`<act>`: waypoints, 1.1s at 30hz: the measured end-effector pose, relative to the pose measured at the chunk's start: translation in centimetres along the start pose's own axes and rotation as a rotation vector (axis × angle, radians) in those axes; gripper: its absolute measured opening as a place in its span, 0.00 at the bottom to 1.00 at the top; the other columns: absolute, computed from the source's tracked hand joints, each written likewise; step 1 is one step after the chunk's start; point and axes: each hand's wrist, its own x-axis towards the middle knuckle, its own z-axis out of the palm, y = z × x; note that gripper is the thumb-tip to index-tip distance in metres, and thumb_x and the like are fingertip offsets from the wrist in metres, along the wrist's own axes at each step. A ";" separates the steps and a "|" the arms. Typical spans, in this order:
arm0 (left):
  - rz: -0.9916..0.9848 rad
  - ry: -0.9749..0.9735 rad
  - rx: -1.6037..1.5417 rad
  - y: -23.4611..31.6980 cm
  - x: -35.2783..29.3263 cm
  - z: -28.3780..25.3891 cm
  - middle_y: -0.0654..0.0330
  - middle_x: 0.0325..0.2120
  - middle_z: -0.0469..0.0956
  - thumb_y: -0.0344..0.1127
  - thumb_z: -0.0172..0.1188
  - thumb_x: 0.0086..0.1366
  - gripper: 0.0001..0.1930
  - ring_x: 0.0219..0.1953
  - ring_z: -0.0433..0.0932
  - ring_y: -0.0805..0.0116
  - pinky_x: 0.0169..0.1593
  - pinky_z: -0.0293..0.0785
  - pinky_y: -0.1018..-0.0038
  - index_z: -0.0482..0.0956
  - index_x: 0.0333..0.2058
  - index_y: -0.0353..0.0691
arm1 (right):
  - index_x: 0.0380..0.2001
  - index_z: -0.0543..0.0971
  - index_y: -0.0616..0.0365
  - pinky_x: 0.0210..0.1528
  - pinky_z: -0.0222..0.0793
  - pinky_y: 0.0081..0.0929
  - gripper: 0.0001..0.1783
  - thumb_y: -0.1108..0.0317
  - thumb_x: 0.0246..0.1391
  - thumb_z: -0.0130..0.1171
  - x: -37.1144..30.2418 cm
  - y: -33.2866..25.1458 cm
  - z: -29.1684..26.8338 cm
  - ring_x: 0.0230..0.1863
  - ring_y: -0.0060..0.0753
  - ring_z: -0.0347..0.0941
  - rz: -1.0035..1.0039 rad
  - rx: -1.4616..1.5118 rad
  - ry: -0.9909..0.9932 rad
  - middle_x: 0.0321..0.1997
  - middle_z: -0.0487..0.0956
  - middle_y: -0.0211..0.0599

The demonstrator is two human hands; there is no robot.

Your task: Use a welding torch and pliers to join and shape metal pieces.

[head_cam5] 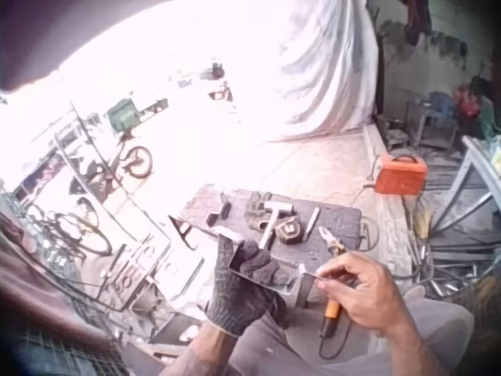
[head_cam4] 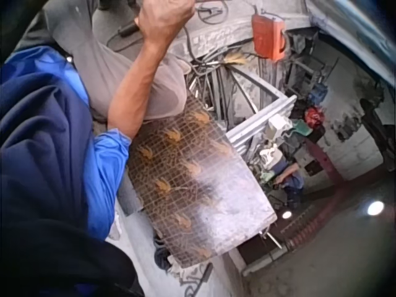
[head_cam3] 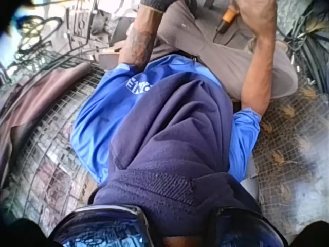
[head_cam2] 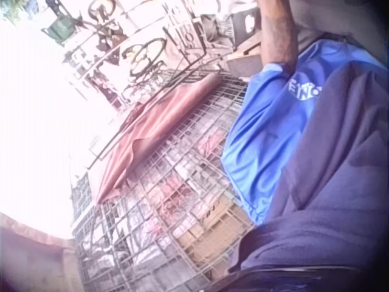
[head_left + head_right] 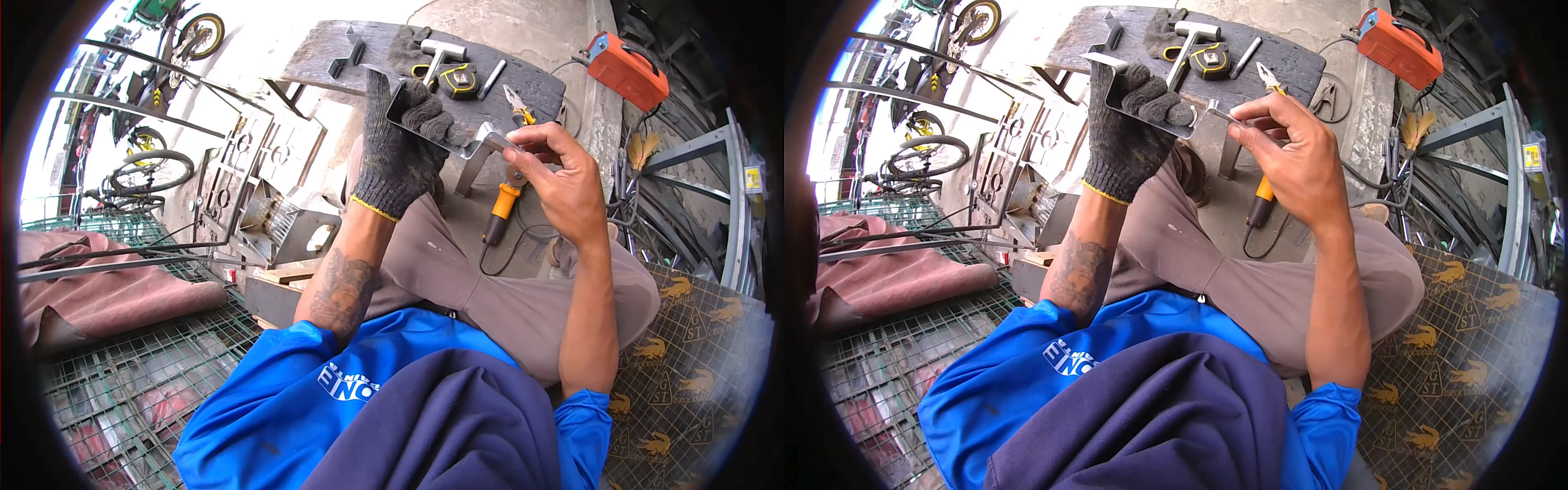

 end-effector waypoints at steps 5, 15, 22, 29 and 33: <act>-0.012 0.031 0.062 0.5 0.0 -0.2 0.65 0.18 0.65 0.69 0.53 0.68 0.30 0.22 0.66 0.69 0.30 0.70 0.72 0.73 0.30 0.44 | 0.40 0.84 0.60 0.42 0.76 0.27 0.09 0.70 0.58 0.68 0.0 -0.2 0.0 0.37 0.25 0.81 -0.170 -0.049 -0.044 0.33 0.85 0.35; -0.131 -0.004 0.289 1.0 2.2 0.2 0.69 0.21 0.75 0.57 0.62 0.68 0.21 0.16 0.68 0.81 0.16 0.65 0.83 0.80 0.41 0.43 | 0.44 0.81 0.57 0.43 0.76 0.37 0.23 0.56 0.49 0.76 -1.4 -1.9 2.6 0.41 0.40 0.81 -0.466 -0.252 -0.058 0.39 0.84 0.37; -0.118 0.285 0.689 0.3 2.2 4.4 0.67 0.22 0.78 0.67 0.57 0.67 0.27 0.16 0.68 0.80 0.17 0.65 0.81 0.82 0.36 0.46 | 0.52 0.74 0.59 0.35 0.77 0.33 0.38 0.42 0.48 0.74 -2.2 -2.0 4.4 0.33 0.33 0.82 -0.085 -0.171 -0.058 0.33 0.82 0.40; -0.170 0.112 0.953 0.6 2.8 1.4 0.69 0.25 0.80 0.57 0.55 0.73 0.21 0.21 0.72 0.81 0.22 0.68 0.81 0.83 0.37 0.44 | 0.37 0.82 0.62 0.35 0.74 0.29 0.12 0.62 0.65 0.61 -1.7 -1.9 5.0 0.31 0.31 0.79 -0.076 -0.087 -0.125 0.31 0.82 0.39; 0.035 0.252 0.732 -1.1 3.3 -0.3 0.67 0.23 0.77 0.62 0.56 0.70 0.25 0.24 0.74 0.78 0.24 0.70 0.80 0.82 0.39 0.43 | 0.51 0.80 0.66 0.48 0.72 0.26 0.22 0.55 0.71 0.54 -0.6 -0.5 3.9 0.48 0.24 0.76 0.105 0.108 -0.067 0.47 0.83 0.37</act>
